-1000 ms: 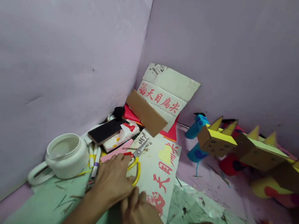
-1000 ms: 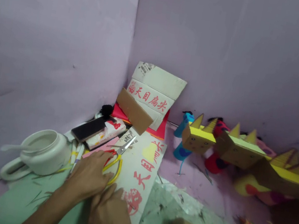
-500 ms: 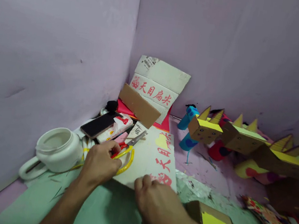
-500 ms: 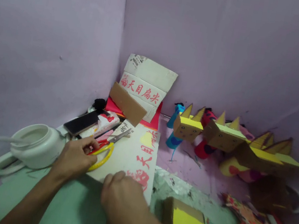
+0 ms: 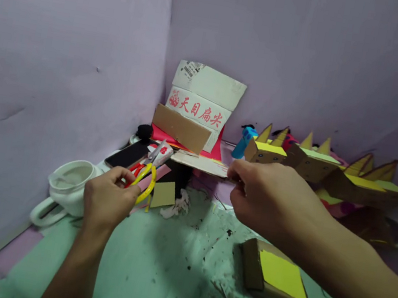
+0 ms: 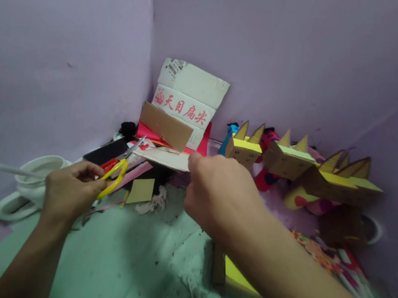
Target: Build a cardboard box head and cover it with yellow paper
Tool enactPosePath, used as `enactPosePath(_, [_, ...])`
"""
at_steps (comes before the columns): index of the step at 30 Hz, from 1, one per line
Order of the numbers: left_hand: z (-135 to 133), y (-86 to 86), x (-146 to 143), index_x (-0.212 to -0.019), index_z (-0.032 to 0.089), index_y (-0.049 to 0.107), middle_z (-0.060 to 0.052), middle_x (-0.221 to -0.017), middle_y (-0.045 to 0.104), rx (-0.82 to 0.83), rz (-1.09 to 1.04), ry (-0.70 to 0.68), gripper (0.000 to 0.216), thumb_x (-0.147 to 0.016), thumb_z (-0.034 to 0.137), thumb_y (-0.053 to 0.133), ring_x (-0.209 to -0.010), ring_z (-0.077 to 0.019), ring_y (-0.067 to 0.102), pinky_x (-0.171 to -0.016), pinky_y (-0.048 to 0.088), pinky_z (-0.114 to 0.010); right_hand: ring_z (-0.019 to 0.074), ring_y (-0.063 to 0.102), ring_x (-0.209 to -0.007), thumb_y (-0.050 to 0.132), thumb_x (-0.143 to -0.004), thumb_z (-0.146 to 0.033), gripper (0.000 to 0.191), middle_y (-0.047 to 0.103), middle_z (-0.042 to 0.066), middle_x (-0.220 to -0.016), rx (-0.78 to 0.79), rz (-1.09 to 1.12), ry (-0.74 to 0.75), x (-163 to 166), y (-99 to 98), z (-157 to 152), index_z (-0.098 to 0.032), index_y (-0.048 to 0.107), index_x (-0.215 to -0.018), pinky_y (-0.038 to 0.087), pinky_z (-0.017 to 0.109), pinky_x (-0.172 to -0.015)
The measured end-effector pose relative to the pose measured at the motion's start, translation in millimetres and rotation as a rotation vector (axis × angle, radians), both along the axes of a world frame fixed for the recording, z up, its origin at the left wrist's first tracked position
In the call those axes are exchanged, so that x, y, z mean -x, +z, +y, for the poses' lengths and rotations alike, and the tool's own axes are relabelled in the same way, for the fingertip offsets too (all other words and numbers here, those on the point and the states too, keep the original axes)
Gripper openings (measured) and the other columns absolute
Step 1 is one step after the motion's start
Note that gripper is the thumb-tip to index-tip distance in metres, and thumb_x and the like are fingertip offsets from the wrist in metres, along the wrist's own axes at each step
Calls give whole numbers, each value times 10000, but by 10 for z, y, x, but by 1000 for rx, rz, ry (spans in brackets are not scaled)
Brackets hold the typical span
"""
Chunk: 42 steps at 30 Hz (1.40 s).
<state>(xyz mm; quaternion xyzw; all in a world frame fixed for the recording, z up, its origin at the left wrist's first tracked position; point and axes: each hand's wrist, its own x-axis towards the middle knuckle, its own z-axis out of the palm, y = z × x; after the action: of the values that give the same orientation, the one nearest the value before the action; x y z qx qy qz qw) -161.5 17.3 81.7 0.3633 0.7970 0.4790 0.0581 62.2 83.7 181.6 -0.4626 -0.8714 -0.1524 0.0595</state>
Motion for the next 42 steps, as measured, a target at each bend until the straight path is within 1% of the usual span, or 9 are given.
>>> enactPosePath(3, [87,-103,0,-661,209,643,28,-544,587,158,230,-58,48,-615,205,630,-479,-143,510,-456,353,-240,206,590,-506,542,-663,-121,225,679,73,-610,85,-14,-21,14,46,-38,-195,690,-815,227,283,-442])
enactPosePath(7, [224,-277,0,-730,178,664,-48,-787,676,207,532,-303,196,-695,63,510,-741,-197,622,-620,449,-272,220,646,-611,543,-704,-107,225,724,78,-695,198,11,20,48,69,-106,-203,707,-824,270,275,-469])
enactPosePath(14, [233,-348,-148,-924,190,737,-119,-1048,653,239,688,-464,244,-754,203,562,-1016,-313,546,-878,441,-430,195,625,-574,549,-714,-108,163,721,85,-669,207,44,75,73,26,-134,-181,692,-738,248,273,-460])
enactPosePath(18, [186,-317,-340,-884,187,750,-142,-1039,646,347,868,-597,268,-653,205,615,-1064,-361,523,-870,418,-463,182,603,-553,554,-691,-92,160,714,92,-645,197,57,111,80,41,-138,-163,696,-706,244,278,-468])
enactPosePath(21, [208,-348,-416,-839,165,741,-168,-984,649,461,943,-580,289,-598,143,583,-1034,-383,539,-797,411,-459,184,603,-556,546,-678,-84,180,714,95,-639,193,73,146,76,59,-129,-156,708,-701,249,280,-475])
enactPosePath(28, [315,-441,-375,-775,201,750,-148,-903,689,459,940,-501,231,-748,256,527,-956,-358,577,-827,367,-473,177,593,-559,533,-647,-66,230,718,90,-651,147,100,206,49,24,-127,-162,722,-734,226,275,-460])
enactPosePath(32, [322,-399,-276,-796,196,745,-129,-925,703,507,886,-531,241,-768,227,508,-951,-332,587,-826,379,-447,166,571,-520,532,-641,-72,224,717,89,-639,158,102,192,59,0,-145,-169,717,-720,218,276,-447])
enactPosePath(38, [297,-341,-243,-981,240,703,-125,-1144,622,534,878,-612,409,-605,154,566,-1027,-339,553,-823,386,-435,172,580,-533,537,-649,-71,211,707,93,-630,179,84,164,68,13,-147,-168,714,-710,218,272,-443])
enactPosePath(42, [319,-307,-315,-892,219,734,-148,-1013,656,531,893,-556,297,-673,210,535,-1027,-363,551,-808,378,-460,172,586,-538,536,-671,-77,212,713,101,-653,203,39,157,96,9,-175,-158,718,-742,227,274,-445])
